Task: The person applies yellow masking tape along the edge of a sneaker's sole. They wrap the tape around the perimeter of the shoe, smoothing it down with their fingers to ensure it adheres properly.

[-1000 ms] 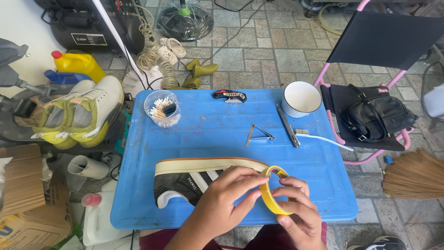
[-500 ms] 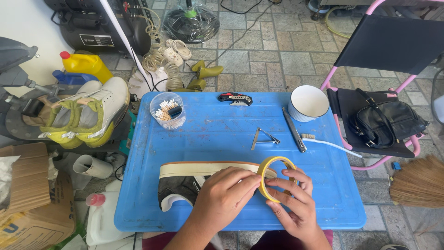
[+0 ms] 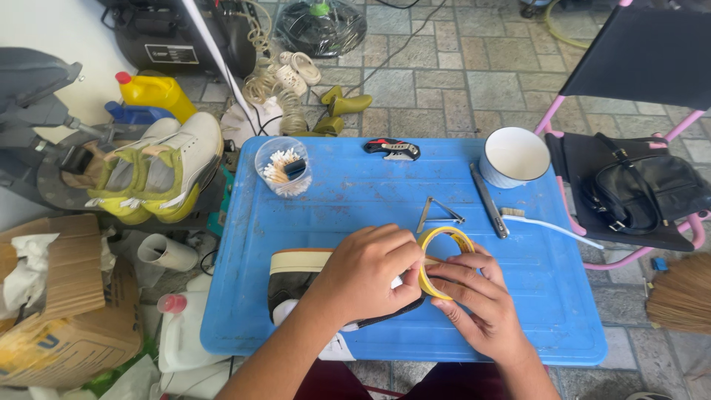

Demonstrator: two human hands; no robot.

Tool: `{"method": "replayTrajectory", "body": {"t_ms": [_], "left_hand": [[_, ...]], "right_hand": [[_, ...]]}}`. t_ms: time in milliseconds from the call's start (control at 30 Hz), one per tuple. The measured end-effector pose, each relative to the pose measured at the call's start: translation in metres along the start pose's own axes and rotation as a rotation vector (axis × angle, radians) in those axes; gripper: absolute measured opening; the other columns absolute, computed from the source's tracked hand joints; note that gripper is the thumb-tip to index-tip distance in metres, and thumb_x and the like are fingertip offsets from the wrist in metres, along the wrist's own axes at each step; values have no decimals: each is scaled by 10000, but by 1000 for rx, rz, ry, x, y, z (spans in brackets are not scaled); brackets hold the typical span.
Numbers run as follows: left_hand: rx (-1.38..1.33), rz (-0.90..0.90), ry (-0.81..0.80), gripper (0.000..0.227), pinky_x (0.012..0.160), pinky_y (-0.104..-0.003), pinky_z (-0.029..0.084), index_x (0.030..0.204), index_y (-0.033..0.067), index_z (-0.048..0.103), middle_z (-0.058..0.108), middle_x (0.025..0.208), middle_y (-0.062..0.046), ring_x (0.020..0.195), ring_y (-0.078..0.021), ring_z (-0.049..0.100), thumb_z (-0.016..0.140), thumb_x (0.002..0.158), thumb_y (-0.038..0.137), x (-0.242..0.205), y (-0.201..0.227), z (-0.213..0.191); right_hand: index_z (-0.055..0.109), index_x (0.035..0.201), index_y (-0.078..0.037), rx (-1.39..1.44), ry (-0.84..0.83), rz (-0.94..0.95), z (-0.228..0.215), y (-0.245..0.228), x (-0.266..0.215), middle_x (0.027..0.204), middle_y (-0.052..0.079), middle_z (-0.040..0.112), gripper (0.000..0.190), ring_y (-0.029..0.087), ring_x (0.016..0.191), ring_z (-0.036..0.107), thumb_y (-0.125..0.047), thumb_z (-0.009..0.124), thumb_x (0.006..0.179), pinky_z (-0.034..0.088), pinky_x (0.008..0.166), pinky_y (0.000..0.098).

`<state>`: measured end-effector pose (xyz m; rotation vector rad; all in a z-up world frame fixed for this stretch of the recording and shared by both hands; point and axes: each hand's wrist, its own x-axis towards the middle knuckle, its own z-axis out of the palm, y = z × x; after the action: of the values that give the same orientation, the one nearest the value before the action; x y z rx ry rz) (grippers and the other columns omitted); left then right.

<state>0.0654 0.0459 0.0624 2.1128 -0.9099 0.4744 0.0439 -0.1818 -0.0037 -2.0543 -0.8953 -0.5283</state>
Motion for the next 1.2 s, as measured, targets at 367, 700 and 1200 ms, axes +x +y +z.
{"method": "replayTrajectory", "body": {"t_ms": [367,700,1200], "left_hand": [[114,-1231,-419,457,666,-402,587,1127,188,593,759,636,-43,647,-249,773,806,837,470,-118,35,-39],[174,-834,529,190,657,-364,608,993,24,699,775,866,-124,763,-263,800,724,823,105,-173,1,35],[-744,-1297,519,152,345,-272,397,943,-78,717,735,786,-157,449,-118,574,579,921,-19,-174,-52,75]], "right_hand": [[692,1083,-9,30,57,103,15,9,-6,1295,117,673,260,314,1177,599,-114,747,852,460,1063,427],[525,993,-41,80,95,136,29,11,-8,1279,178,668,385,328,1137,613,-122,835,780,476,1005,419],[530,944,-56,113,102,162,30,12,-10,1260,151,681,351,305,1124,614,-109,836,781,480,989,404]]}}
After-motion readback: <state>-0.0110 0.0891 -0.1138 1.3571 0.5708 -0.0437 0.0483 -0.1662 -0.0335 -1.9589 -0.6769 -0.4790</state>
